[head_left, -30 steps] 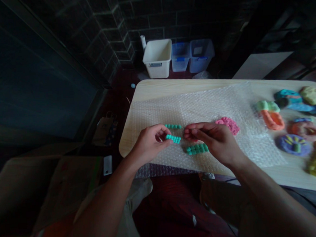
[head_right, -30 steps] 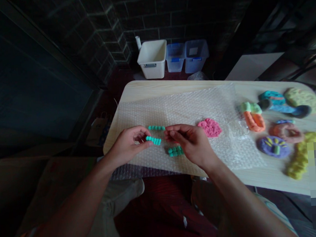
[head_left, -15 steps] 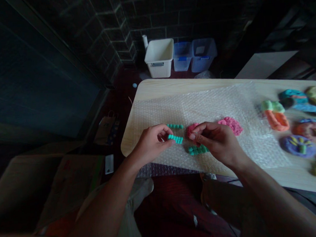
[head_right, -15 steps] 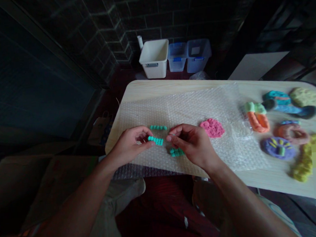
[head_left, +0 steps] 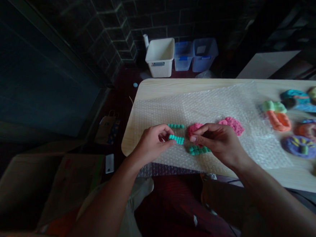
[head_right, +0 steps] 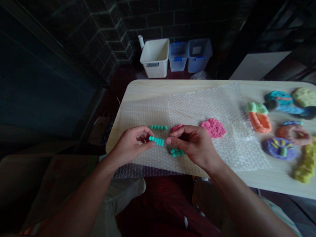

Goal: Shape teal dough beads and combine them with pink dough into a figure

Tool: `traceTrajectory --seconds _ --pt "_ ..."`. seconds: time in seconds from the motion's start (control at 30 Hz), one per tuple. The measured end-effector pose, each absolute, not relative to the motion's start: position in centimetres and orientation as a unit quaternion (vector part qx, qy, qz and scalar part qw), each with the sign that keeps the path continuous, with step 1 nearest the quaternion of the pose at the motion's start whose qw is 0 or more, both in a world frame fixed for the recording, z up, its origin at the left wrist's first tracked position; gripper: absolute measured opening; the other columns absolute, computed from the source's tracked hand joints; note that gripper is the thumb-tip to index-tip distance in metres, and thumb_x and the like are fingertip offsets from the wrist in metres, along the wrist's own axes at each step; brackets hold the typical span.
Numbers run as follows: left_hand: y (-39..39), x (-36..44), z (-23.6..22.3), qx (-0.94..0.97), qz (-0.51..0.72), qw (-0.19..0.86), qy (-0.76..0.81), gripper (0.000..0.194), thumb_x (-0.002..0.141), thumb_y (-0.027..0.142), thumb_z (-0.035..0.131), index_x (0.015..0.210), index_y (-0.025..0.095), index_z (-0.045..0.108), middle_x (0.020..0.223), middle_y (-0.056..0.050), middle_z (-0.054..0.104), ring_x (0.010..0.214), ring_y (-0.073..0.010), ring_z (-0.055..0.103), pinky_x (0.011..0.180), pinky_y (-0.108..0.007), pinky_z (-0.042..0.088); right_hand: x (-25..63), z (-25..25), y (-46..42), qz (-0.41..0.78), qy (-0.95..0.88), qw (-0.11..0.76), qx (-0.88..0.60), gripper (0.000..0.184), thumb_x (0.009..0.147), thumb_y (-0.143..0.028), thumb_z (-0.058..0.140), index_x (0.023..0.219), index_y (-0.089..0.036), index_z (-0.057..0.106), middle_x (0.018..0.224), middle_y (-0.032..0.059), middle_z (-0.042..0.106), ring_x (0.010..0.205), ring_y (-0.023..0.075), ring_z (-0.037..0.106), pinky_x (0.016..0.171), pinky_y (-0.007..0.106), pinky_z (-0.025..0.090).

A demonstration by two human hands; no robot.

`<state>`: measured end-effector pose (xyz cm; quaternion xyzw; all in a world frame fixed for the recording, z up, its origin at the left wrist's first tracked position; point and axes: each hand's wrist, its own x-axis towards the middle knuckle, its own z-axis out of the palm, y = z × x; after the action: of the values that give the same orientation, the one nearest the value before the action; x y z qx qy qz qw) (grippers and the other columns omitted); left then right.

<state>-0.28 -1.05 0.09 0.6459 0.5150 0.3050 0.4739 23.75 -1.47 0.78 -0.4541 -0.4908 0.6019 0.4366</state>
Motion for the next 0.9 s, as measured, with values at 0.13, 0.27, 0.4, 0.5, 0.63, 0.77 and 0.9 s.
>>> traceTrajectory --seconds 0.13,0.27,0.4,0.5,0.63,0.77,0.9 --pt "-1.07 -0.27 0.09 0.644 0.300 0.476 0.518 0.013 0.082 0.019 0.079 0.093 0.018 0.073 0.086 -0.002 0.074 0.076 -0.0157 0.065 0.068 -0.029 0.049 23.78 0.50 -1.34 0.624 -0.462 0.437 -0.454 0.030 0.074 -0.043 0.099 0.088 -0.020 0.085 0.088 0.0075 0.082 0.074 0.0185 0.076 0.069 0.031 0.065" --pt "-1.12 -0.25 0.18 0.645 0.298 0.474 0.520 0.013 0.082 0.020 0.079 0.093 0.017 0.073 0.086 -0.002 0.073 0.076 -0.0155 0.064 0.069 -0.029 0.049 23.69 0.56 -1.44 0.669 -0.424 0.422 -0.441 0.034 0.086 -0.051 0.089 0.098 -0.019 0.082 0.093 0.0087 0.084 0.077 0.0197 0.080 0.077 0.034 0.069" --pt "-1.12 -0.26 0.16 0.641 0.298 0.480 0.519 0.014 0.082 0.019 0.079 0.094 0.017 0.073 0.085 -0.002 0.074 0.075 -0.0152 0.064 0.068 -0.029 0.049 23.67 0.79 -1.52 0.658 -0.444 0.412 -0.448 0.039 0.088 -0.054 0.086 0.080 -0.018 0.077 0.068 0.0056 0.077 0.056 0.0152 0.071 0.053 0.025 0.059" --pt "-1.12 -0.30 0.06 0.645 0.299 0.477 0.517 0.013 0.082 0.018 0.080 0.093 0.017 0.073 0.085 -0.001 0.074 0.074 -0.0151 0.064 0.067 -0.028 0.048 23.71 0.74 -1.46 0.625 -0.460 0.442 -0.450 0.034 0.075 -0.043 0.099 0.073 -0.018 0.076 0.067 0.0031 0.074 0.055 0.0118 0.065 0.050 0.023 0.053" --pt "-1.14 -0.31 0.03 0.652 0.297 0.467 0.518 0.013 0.082 0.018 0.080 0.093 0.018 0.074 0.085 -0.001 0.074 0.076 -0.0154 0.065 0.068 -0.028 0.049 23.74 0.43 -1.42 0.623 -0.465 0.444 -0.446 0.030 0.075 -0.040 0.099 0.085 -0.019 0.080 0.087 0.0064 0.080 0.075 0.0165 0.072 0.068 0.028 0.060" --pt "-1.12 -0.21 0.11 0.646 0.301 0.475 0.516 0.012 0.082 0.017 0.080 0.092 0.017 0.073 0.084 0.000 0.072 0.075 -0.0147 0.064 0.069 -0.028 0.049 23.64 0.53 -1.40 0.637 -0.485 0.407 -0.439 0.033 0.093 -0.050 0.082 0.098 -0.018 0.081 0.090 0.0069 0.078 0.076 0.0152 0.070 0.070 0.027 0.058" --pt "-1.07 -0.19 0.08 0.642 0.295 0.486 0.514 0.012 0.082 0.017 0.079 0.092 0.017 0.072 0.082 0.000 0.072 0.072 -0.0144 0.063 0.067 -0.028 0.048 23.45 0.87 -1.43 0.623 -0.512 0.392 -0.442 0.045 0.098 -0.058 0.073 0.080 -0.017 0.076 0.066 0.0012 0.064 0.057 0.0097 0.053 0.051 0.023 0.043"
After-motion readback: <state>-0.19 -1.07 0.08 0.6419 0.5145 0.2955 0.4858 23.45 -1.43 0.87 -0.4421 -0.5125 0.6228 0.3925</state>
